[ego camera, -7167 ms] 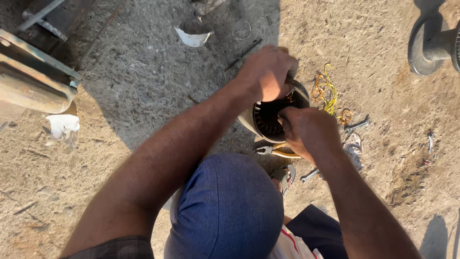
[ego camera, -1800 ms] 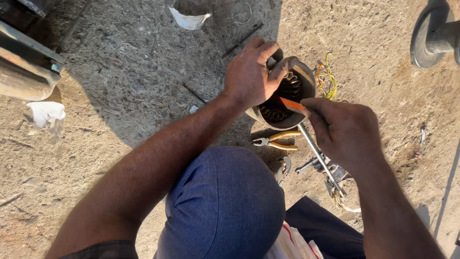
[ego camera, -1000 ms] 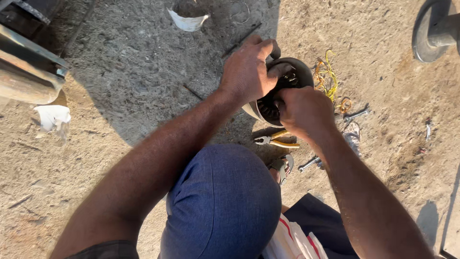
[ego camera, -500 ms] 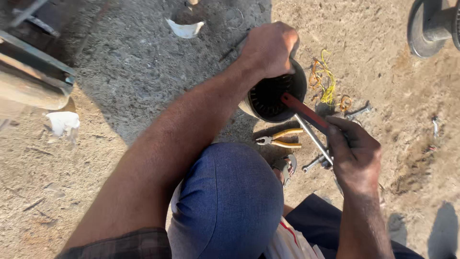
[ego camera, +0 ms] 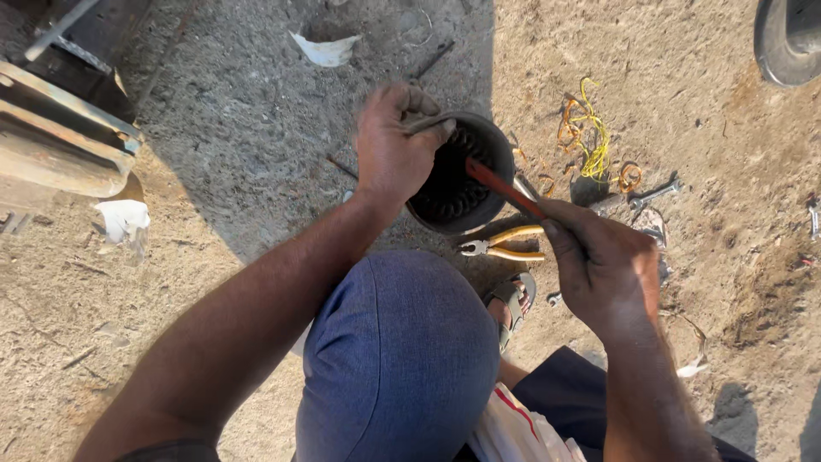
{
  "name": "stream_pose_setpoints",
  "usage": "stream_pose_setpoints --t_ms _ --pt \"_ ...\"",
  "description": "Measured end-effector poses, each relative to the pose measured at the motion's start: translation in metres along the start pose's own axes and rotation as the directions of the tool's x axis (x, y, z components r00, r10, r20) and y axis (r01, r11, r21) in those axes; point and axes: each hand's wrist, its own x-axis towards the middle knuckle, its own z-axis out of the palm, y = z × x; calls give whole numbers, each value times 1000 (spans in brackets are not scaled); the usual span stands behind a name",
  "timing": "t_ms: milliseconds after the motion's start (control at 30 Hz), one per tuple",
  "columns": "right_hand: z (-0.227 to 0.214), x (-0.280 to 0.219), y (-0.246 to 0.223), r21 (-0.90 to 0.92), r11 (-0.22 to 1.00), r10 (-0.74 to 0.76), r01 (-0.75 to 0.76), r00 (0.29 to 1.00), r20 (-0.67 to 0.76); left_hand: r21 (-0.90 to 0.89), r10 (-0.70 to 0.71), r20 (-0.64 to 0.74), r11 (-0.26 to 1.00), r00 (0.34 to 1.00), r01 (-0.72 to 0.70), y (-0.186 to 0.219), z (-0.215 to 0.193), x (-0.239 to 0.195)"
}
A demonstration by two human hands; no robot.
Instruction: The person uses a screwdriver to pry out thin metal rods from a cylindrical metal housing. They then shake the cylinder to dislodge remaining rods and gather them from the ground.
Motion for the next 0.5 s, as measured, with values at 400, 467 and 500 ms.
stream_pose_setpoints --t_ms 400,467,500 --pt "27 88 -21 -408 787 -213 463 824 525 -57 -115 219 990 969 130 -1 -2 7" --pt "31 95 -25 -457 729 -186 509 790 584 -26 -129 261 990 957 141 1 -3 5" --pt "32 98 -24 -484 701 -146 524 770 622 -14 -134 283 989 950 144 1 -3 5"
